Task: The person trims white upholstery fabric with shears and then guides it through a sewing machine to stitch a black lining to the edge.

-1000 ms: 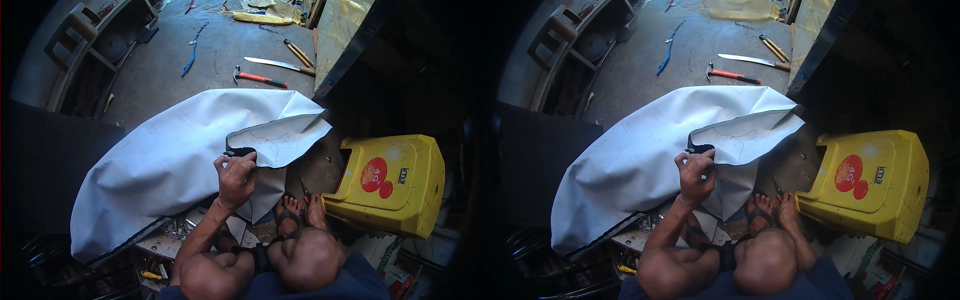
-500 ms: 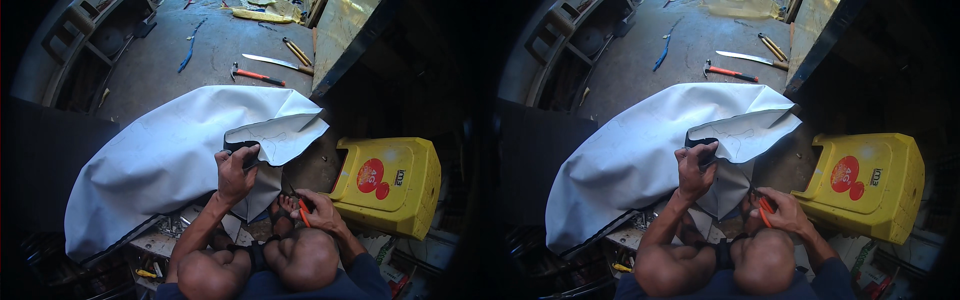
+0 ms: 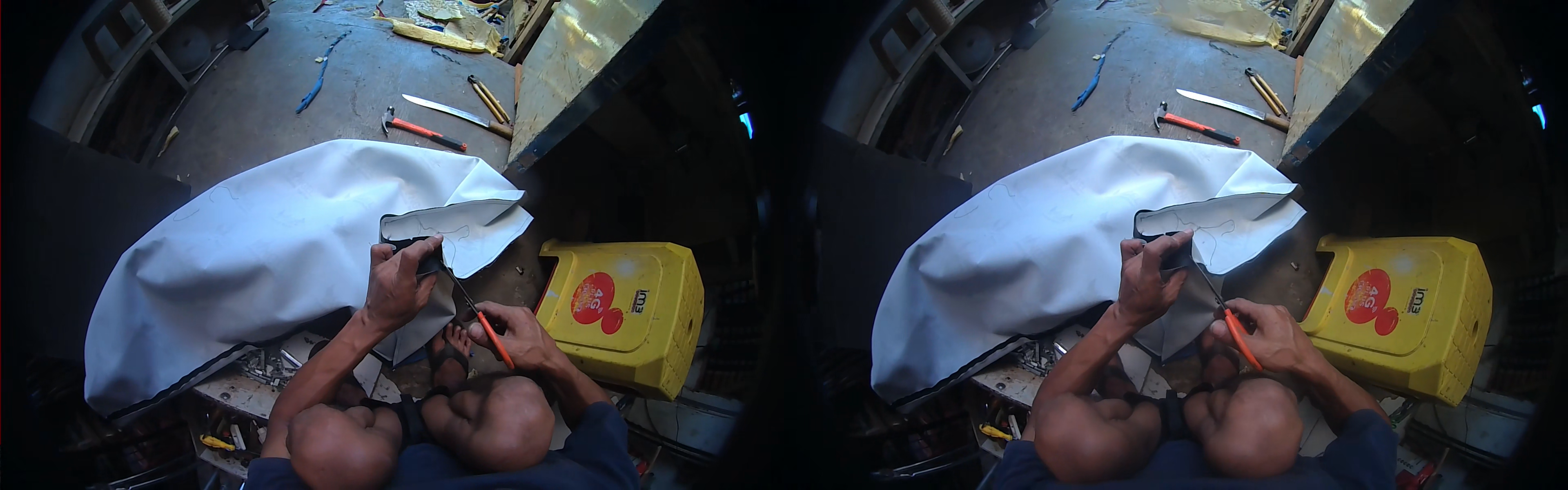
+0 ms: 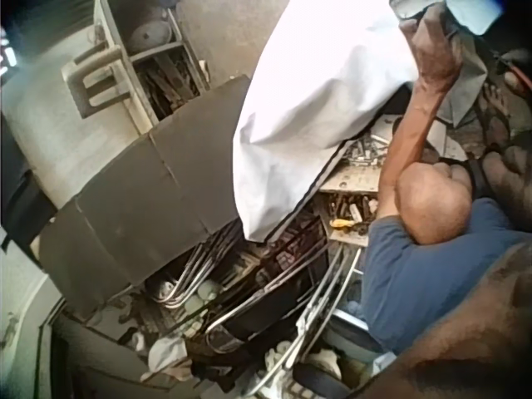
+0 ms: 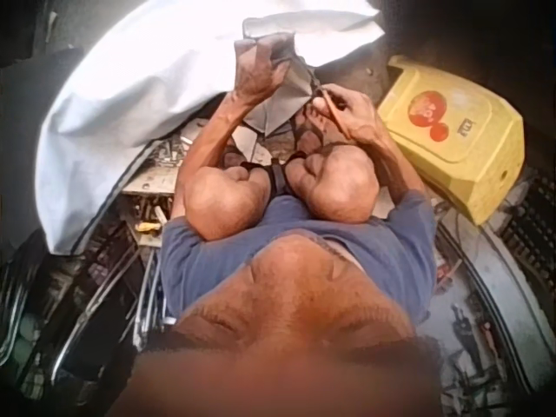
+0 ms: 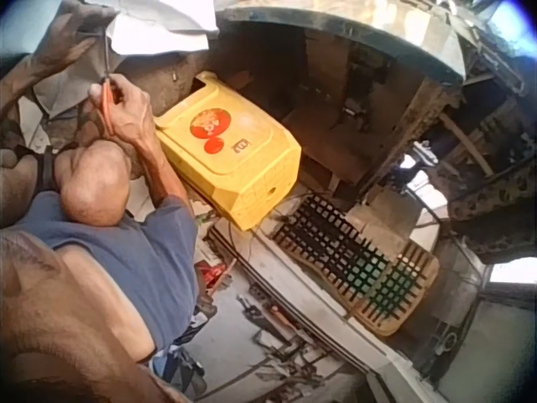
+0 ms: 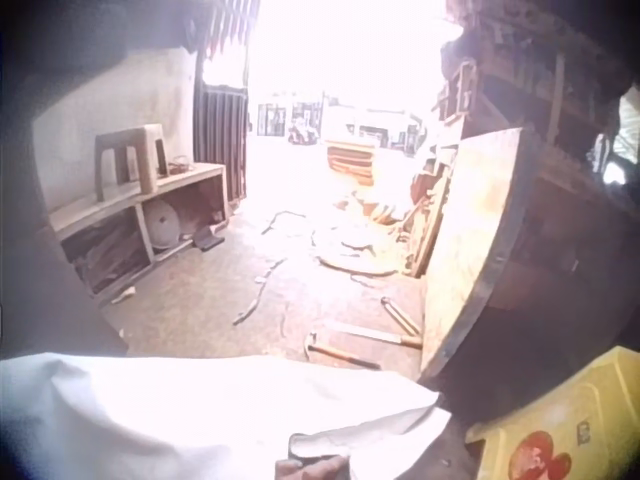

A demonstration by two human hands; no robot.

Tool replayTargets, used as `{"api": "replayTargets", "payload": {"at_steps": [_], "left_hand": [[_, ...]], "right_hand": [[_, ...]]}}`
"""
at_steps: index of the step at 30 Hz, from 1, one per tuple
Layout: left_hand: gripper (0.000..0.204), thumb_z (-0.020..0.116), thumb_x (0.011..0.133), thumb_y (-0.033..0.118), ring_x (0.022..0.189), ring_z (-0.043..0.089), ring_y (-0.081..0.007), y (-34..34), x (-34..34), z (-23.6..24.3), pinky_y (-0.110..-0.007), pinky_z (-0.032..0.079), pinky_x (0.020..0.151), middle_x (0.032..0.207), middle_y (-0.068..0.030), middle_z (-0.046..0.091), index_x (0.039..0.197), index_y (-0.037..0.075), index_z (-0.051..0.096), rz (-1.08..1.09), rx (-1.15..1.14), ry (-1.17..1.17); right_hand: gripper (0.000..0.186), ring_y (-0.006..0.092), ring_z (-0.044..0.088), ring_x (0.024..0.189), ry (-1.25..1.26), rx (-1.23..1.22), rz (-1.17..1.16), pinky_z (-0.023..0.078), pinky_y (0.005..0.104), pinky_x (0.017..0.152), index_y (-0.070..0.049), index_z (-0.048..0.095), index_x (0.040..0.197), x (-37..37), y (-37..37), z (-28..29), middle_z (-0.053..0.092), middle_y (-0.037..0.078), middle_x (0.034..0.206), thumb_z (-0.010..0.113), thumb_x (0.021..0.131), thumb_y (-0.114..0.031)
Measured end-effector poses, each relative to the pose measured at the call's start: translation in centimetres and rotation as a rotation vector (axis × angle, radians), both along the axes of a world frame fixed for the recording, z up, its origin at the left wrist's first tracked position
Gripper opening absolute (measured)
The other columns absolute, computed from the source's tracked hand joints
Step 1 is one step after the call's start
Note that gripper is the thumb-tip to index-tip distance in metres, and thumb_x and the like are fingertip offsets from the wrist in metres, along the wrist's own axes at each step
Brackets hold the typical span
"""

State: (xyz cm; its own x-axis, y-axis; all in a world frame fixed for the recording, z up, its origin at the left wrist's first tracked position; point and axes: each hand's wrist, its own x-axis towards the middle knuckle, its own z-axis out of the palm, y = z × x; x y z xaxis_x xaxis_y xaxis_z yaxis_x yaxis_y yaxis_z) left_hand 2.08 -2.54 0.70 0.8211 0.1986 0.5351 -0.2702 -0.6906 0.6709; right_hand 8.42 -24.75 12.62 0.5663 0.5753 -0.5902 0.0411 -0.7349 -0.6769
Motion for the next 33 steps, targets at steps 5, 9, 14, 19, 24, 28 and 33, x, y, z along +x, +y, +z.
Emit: {"api": "replayTargets", "payload": {"at_steps": [5,9,14,19,24,28,33], "left_hand": [[0.064,0.081,0.079,0.001,0.102,0.074,-0.0186,-0.1,0.1,0.0,-0.039,0.036,0.091,0.131,-0.0050,0.074,0.132,0.010,0.048,-0.002,-0.012,-0.003],[0.063,0.082,0.079,0.002,0.102,0.074,-0.0191,0.0,0.1,0.1,-0.040,0.036,0.091,0.131,-0.0058,0.074,0.132,0.009,0.047,-0.008,-0.029,-0.018],[0.064,0.082,0.079,0.002,0.102,0.074,-0.0202,0.0,-0.1,0.1,-0.040,0.037,0.092,0.130,-0.0066,0.074,0.132,0.008,0.046,-0.018,-0.024,-0.002],[0.065,0.081,0.079,0.003,0.103,0.074,-0.0199,-0.3,0.0,-0.1,-0.040,0.037,0.092,0.130,-0.0068,0.074,0.134,0.008,0.046,-0.044,-0.030,-0.001],[0.072,0.082,0.078,0.004,0.105,0.074,-0.0207,-0.7,0.2,0.1,-0.040,0.036,0.093,0.130,-0.0067,0.074,0.139,0.009,0.045,-0.071,-0.005,0.039],[0.081,0.082,0.077,0.004,0.105,0.073,-0.0219,-0.8,0.3,0.0,-0.040,0.036,0.094,0.131,-0.0074,0.074,0.147,0.008,0.041,-0.051,0.023,0.011],[0.093,0.082,0.081,0.006,0.111,0.071,-0.0253,-0.7,0.0,0.0,-0.041,0.037,0.099,0.135,-0.0084,0.072,0.158,0.007,0.030,-0.060,-0.067,0.049]], "right_hand": [[0.055,0.0193,0.067,0.081,0.071,-0.034,-0.013,0.054,0.0376,0.078,-0.006,0.073,0.120,0.5,0.1,0.6,0.073,0.011,0.087,0.071,0.092,-0.053],[0.054,0.0186,0.066,0.080,0.048,-0.079,0.025,0.053,0.0365,0.076,-0.007,0.073,0.120,0.9,0.7,1.1,0.073,0.009,0.088,0.071,0.091,-0.052],[0.052,0.0180,0.065,0.076,-0.032,0.030,0.019,0.052,0.0359,0.075,-0.008,0.074,0.118,0.2,-0.3,0.3,0.072,0.008,0.082,0.071,0.091,-0.052],[0.054,0.0184,0.064,0.076,0.000,-0.093,0.026,0.052,0.0369,0.074,-0.006,0.074,0.115,0.8,0.7,1.6,0.071,0.008,0.079,0.071,0.090,-0.054],[0.057,0.0172,0.062,0.075,0.074,-0.083,0.075,0.050,0.0357,0.073,-0.003,0.075,0.108,2.2,0.0,1.8,0.071,0.008,0.081,0.069,0.093,-0.058],[0.061,0.0156,0.062,0.075,0.116,-0.155,0.163,0.049,0.0338,0.072,-0.004,0.075,0.108,3.9,0.8,2.9,0.072,0.009,0.085,0.065,0.096,-0.063],[0.059,0.0097,0.057,0.073,0.239,-0.064,0.165,0.045,0.0300,0.065,-0.004,0.072,0.118,4.9,0.1,0.7,0.067,0.003,0.081,0.066,0.099,-0.059]]}}
